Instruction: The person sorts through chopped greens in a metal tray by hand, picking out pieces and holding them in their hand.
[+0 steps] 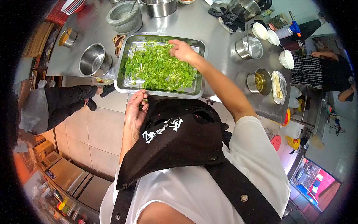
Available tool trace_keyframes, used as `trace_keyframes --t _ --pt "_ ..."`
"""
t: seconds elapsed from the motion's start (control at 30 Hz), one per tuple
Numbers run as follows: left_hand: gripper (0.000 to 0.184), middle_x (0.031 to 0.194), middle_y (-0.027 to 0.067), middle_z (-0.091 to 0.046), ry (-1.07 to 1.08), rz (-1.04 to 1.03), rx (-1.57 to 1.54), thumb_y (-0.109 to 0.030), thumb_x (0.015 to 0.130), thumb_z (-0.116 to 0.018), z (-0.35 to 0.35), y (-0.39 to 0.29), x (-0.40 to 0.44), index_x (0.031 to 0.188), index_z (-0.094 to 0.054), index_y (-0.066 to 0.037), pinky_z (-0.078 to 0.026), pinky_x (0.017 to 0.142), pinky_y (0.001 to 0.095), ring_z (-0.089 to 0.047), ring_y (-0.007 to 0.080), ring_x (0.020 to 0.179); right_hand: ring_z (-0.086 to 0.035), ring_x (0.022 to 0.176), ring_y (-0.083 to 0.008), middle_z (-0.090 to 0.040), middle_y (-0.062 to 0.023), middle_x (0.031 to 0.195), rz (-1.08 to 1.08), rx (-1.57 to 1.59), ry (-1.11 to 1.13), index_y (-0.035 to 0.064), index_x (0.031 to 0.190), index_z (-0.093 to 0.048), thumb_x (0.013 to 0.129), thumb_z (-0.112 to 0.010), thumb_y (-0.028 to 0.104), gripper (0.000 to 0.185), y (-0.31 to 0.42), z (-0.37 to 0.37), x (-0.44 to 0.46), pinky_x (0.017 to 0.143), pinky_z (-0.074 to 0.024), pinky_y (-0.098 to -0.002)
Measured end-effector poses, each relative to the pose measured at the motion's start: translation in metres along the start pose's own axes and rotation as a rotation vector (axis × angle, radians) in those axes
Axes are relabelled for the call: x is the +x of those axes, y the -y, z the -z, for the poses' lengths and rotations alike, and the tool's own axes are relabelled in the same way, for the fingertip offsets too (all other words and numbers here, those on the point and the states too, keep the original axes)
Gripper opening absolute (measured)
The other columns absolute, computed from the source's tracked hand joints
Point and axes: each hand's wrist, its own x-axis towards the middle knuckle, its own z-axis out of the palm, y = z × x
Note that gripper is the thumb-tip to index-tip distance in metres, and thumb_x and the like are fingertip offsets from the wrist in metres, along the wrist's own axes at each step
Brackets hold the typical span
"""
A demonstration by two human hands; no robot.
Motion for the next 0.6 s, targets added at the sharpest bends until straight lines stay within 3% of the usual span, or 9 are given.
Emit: trace_keyframes --t 0.13,0.23,0.37,0.4,0.5,0.6 --pt "0.014 0.081 0.0017 -0.060 -0.013 -0.014 -0.034 -0.011 0.089 -0.059 0.010 0.001 0.002 0.100 -0.059 -0.003 -0.036 0.050 0.0186 -0.045 0.0056 0.059 -0.060 0.091 -0.0161 -0.064 -0.0109 0.103 0.188 0.130 -0.189 0.0047 0.127 -0.048 0.085 -0.053 0.010 0.043 0.013 0.018 0.001 0.082 -0.0453 -0.0281" --pt "0.014 0.080 0.0013 -0.059 -0.018 -0.009 -0.056 -0.011 0.089 -0.058 0.011 0.003 0.003 0.100 -0.059 -0.004 -0.036 0.050 0.0185 -0.046 0.0056 0.059 -0.060 0.091 -0.0160 -0.064 -0.0109 0.101 -0.051 -0.027 -0.211 0.0046 0.126 -0.049 0.084 -0.054 0.013 0.043 0.008 0.030 0.000 0.082 -0.0452 -0.0280" --pt "0.013 0.080 0.0013 -0.059 -0.045 -0.005 -0.040 -0.012 0.089 -0.059 0.008 0.003 0.004 0.100 -0.059 -0.004 -0.036 0.051 0.0189 -0.046 0.0057 0.059 -0.056 0.094 -0.0139 -0.060 -0.0083 0.110 -0.172 0.003 0.060 0.0056 0.130 -0.044 0.087 -0.053 0.018 0.045 0.010 0.017 -0.029 0.081 -0.0456 -0.0289" --pt "0.014 0.080 0.0013 -0.059 -0.039 -0.007 -0.039 -0.012 0.089 -0.059 0.008 0.004 0.005 0.100 -0.059 -0.004 -0.036 0.051 0.0189 -0.046 0.0058 0.059 -0.056 0.096 -0.0144 -0.059 -0.0088 0.113 -0.172 0.298 0.131 0.0075 0.131 -0.043 0.088 -0.054 0.020 0.046 0.022 0.015 -0.039 0.083 -0.0455 -0.0313" --pt "0.014 0.080 0.0015 -0.059 -0.042 -0.001 -0.028 -0.012 0.089 -0.059 0.007 0.004 0.006 0.100 -0.058 -0.003 -0.035 0.050 0.0190 -0.046 0.0061 0.059 -0.056 0.099 -0.0152 -0.058 -0.0089 0.116 0.049 0.175 -0.100 0.0090 0.132 -0.043 0.088 -0.054 0.021 0.047 0.024 0.027 -0.035 0.084 -0.0455 -0.0315" --pt "0.014 0.080 0.0020 -0.059 -0.044 0.004 -0.018 -0.012 0.089 -0.060 0.004 0.002 0.009 0.099 -0.059 -0.003 -0.035 0.050 0.0187 -0.045 0.0063 0.059 -0.054 0.105 -0.0166 -0.056 -0.0096 0.118 -0.131 0.124 -0.096 0.0094 0.133 -0.042 0.087 -0.055 0.020 0.049 0.020 0.033 -0.039 0.087 -0.0455 -0.0330"
